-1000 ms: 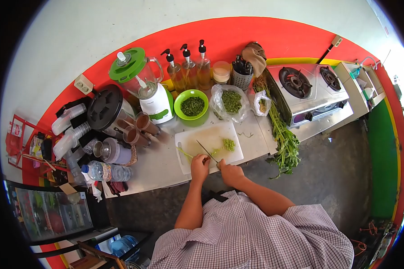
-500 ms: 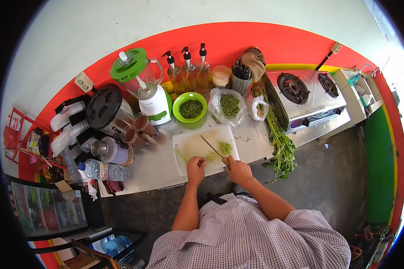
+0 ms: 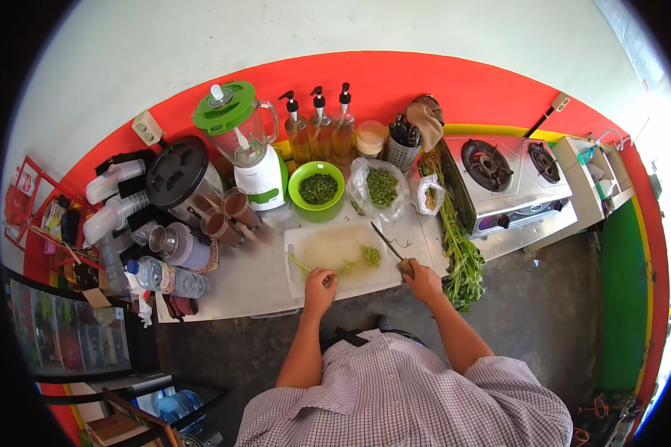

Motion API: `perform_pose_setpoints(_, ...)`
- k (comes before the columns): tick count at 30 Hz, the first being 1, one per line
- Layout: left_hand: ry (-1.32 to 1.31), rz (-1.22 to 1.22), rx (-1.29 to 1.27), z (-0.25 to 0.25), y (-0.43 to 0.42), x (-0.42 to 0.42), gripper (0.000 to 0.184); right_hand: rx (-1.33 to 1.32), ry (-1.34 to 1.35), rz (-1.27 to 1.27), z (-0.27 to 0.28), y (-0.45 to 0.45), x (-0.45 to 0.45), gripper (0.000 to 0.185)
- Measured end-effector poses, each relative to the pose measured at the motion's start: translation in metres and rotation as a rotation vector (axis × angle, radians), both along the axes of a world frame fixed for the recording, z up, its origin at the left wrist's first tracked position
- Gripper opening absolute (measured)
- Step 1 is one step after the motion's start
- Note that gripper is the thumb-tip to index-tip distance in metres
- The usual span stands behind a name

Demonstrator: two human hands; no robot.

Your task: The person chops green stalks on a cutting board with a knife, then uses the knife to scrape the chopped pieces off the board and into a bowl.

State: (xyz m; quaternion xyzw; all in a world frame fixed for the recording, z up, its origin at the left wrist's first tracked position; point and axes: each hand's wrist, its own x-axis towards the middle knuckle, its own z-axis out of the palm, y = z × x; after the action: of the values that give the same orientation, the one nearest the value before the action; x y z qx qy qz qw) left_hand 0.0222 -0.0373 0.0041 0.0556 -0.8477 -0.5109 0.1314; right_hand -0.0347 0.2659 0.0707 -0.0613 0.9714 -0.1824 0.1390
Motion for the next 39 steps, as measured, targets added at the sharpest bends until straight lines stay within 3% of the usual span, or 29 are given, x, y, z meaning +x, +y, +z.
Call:
perform_pose_setpoints(9,0.014,0.03,0.034,0.0,0.0,-0.002,0.016,-0.145,0.034,0.047,0.01,0.01,0.027,0.042)
perform_pose_setpoints(14,-0.011,0.03,0.006,0.007,0.001,-0.001,0.014,-0.199,0.073,-0.246,-0.021,0.017,0.025,0.038)
perform_pose_setpoints(21,-0.017,0.021,0.0,0.004,0.0,-0.001,0.012,-0.274,0.041,-0.326,-0.009,0.013,0.001,0.028)
perform_pose_setpoints(23,-0.026,0.033,0.015,0.007,0.001,-0.001,0.012,-0.48,0.309,-0.239,-0.023,0.011,-0.014,0.029)
perform_pose_setpoints(26,-0.045,0.037,0.021,0.008,0.001,-0.001,0.011,-0.415,0.366,-0.087,-0.019,0.002,-0.029,0.033)
perform_pose_setpoints(31,-0.05,0.035,0.027,0.009,0.001,0.0,0.011,-0.293,0.289,-0.085,-0.019,-0.016,-0.04,0.035)
perform_pose_setpoints(33,-0.048,0.027,-0.001,0.008,0.0,0.0,0.012,-0.244,0.38,-0.007,-0.025,-0.021,-0.044,0.036)
perform_pose_setpoints(39,-0.039,0.055,0.018,0.007,0.003,0.001,0.011,-0.262,0.32,-0.055,-0.029,-0.028,-0.038,0.035)
